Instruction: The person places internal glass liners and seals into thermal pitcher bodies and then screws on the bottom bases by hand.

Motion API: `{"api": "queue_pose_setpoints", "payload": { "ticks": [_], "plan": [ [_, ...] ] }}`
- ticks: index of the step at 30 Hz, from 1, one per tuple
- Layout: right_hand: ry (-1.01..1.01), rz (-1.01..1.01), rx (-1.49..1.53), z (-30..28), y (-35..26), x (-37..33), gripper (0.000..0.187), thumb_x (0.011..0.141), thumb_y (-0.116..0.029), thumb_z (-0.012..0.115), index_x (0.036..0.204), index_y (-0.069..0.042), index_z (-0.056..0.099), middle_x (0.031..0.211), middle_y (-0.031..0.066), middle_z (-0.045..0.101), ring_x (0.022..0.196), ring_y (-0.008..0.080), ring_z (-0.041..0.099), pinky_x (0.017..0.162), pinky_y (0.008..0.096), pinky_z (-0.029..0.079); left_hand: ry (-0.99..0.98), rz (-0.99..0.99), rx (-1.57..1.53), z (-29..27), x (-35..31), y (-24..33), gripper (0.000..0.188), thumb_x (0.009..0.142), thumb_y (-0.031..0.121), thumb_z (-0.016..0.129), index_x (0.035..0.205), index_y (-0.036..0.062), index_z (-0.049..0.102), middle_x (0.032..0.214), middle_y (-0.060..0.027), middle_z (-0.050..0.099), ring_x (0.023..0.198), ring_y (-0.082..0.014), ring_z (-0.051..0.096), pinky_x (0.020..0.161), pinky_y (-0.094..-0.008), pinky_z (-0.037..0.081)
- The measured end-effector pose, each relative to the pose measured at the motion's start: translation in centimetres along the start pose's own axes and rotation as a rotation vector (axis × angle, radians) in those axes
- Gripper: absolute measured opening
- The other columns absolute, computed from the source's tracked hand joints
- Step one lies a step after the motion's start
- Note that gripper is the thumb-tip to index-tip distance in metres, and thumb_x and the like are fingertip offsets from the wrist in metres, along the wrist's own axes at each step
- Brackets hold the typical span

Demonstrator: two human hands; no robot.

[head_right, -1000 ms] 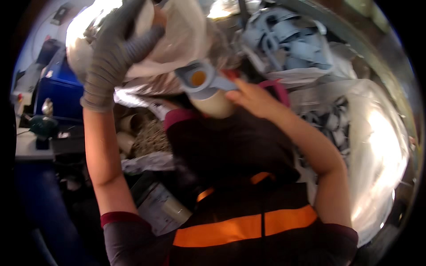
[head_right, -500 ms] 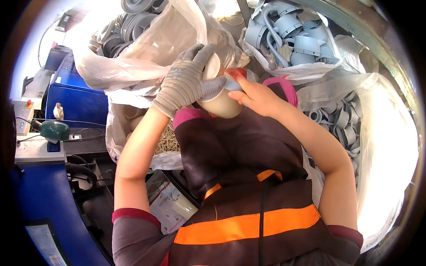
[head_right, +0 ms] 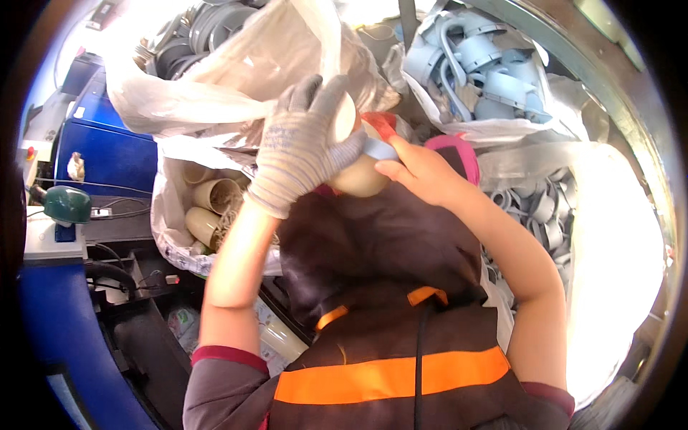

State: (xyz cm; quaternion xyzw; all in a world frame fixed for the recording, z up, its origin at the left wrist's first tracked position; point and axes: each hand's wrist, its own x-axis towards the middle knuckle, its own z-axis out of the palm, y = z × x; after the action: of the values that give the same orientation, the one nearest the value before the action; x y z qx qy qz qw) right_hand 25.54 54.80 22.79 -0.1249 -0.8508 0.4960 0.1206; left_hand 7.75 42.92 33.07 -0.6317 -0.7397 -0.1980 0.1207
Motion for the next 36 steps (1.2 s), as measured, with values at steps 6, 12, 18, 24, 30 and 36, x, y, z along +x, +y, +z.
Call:
{"api": "queue_pose_setpoints", "payload": {
  "ticks": [6,12,18,24,30,36],
  "plan": [
    [-0.042,0.047,0.13,0.7,-0.2,0.0,0.041,0.096,-0.036,0.054,0.113,0.001,0.049,0.084,0.0119,0.064,0.078,0.0224,0.063,0.072,0.0332,0.048,-0.055,0.048,-0.143,-0.9,-0.3,-1.5,0.066,0.074,0.043,0.071,0.128,0.0109,0.054,0.123,-0.0239,0.055,0.111,-0.0421,0.054,0.097,-0.046,0.044],
    [-0.005,0.064,0.13,1.0,1.0,-0.2,0.034,0.096,-0.034,0.055,0.105,-0.001,0.05,0.083,0.0111,0.062,0.08,0.0185,0.062,0.072,0.0322,0.047,0.328,-0.024,-0.107,-7.4,3.4,-2.8,0.068,0.075,0.045,0.074,0.117,-0.0055,0.056,0.106,-0.0253,0.063,0.098,-0.033,0.063,0.079,-0.0376,0.051],
    [0.113,0.058,0.108,2.3,2.0,-0.5,0.03,0.091,-0.028,0.064,0.103,-0.004,0.053,0.085,0.0055,0.06,0.083,0.0139,0.059,0.077,0.0285,0.046,0.223,-0.039,0.15,-2.7,-0.6,-0.5,0.06,0.075,0.044,0.072,0.125,0.0146,0.057,0.105,-0.02,0.063,0.095,-0.0299,0.064,0.085,-0.0329,0.05],
    [0.589,0.123,0.227,1.7,-0.3,0.3,0.023,0.098,-0.028,0.053,0.101,-0.005,0.051,0.078,0.0009,0.053,0.071,0.0091,0.051,0.066,0.0255,0.044,0.239,-0.179,-0.491,-1.2,-1.6,-5.1,0.063,0.078,0.041,0.07,0.127,0.003,0.056,0.115,-0.0225,0.062,0.106,-0.0307,0.061,0.093,-0.0341,0.047],
    [0.672,0.021,0.908,-5.9,-2.1,-0.3,0.035,0.102,-0.042,0.043,0.085,-0.012,0.049,0.063,-0.009,0.03,0.052,0.0009,0.027,0.048,0.0166,0.027,0.32,-0.337,-0.52,2.5,-6.0,-7.5,0.049,0.076,0.034,0.072,0.115,0.0058,0.062,0.109,-0.0178,0.063,0.102,-0.0375,0.06,0.086,-0.0433,0.049],
    [0.628,0.176,0.741,-6.4,-2.7,-0.7,0.036,0.099,-0.044,0.048,0.085,-0.011,0.048,0.059,-0.0076,0.029,0.048,0.0043,0.026,0.043,0.0228,0.025,0.082,-0.192,0.061,11.4,-11.1,-4.6,0.049,0.077,0.035,0.069,0.118,0.0119,0.057,0.118,-0.0166,0.058,0.103,-0.0366,0.058,0.09,-0.0425,0.047]
  ]
}}
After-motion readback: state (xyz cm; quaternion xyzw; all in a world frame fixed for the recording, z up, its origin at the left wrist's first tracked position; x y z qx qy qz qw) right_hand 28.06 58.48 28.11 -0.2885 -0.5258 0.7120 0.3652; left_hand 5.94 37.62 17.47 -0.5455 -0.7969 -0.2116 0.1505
